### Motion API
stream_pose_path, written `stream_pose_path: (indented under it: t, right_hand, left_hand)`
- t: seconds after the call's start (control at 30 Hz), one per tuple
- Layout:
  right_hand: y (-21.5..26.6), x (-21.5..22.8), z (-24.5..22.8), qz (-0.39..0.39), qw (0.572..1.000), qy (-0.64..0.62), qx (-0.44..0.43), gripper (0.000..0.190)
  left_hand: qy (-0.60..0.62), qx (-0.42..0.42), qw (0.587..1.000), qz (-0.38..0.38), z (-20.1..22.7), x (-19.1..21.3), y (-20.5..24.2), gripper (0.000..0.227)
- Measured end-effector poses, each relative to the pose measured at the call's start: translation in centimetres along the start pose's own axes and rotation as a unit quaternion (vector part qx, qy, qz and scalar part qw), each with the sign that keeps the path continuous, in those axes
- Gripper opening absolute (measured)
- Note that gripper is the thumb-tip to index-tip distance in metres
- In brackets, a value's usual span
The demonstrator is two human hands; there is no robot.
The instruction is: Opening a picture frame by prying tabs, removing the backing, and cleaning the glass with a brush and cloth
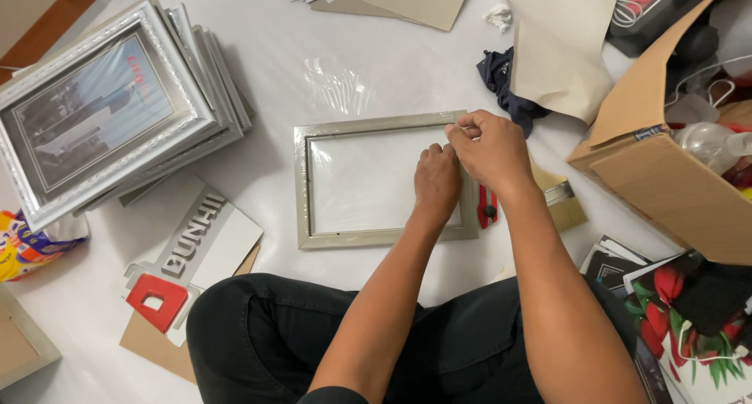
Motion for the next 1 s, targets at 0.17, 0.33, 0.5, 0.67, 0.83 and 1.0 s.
stream_pose_path:
  t: [0.17, 0.33, 0.5, 0.67, 0.83, 1.0]
  right_hand:
    - [0.3, 0.2, -0.5, -0.004, 1.000, -0.010, 0.024, 0.037]
    - [1.0, 1.1, -1.1, 0.021, 0.998, -0.042, 0.042, 0.035]
    - [0.7, 1.5, -1.0, 0.042, 0.996, -0.056, 0.047, 0.029]
    - [-0.4, 2.1, 0.2, 0.069, 0.996, -0.044, 0.037, 0.028]
    - [0.3, 4.3, -0.6, 0.139, 0.984, -0.086, 0.064, 0.024]
    - [-0.1, 4.0, 0.0, 0.144, 0.984, -0.082, 0.067, 0.025]
  left_hand:
    - [-0.032, 0.012, 0.999, -0.001, -4.8, -1.5, -0.9, 0.017]
    - [-0.072, 0.052, 0.990, 0.109, -16.5, 1.5, -0.8, 0.014]
    - [-0.148, 0.101, 0.978, 0.107, -22.3, 8.2, -0.3, 0.012]
    - [-0.191, 0.113, 0.972, 0.079, -20.4, 6.7, -0.5, 0.014]
    - [-0.068, 0.011, 0.997, 0.038, -12.5, -0.5, -1.7, 0.007]
    - [-0.025, -0.082, 0.995, 0.059, -4.1, -3.8, -3.5, 0.005]
Point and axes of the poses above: each hand's wrist, its own y-axis away from the middle knuckle, its own x-axis out of the back of the hand, z = x × y, the point moved 7 cm from there along -y, towards the middle knuckle
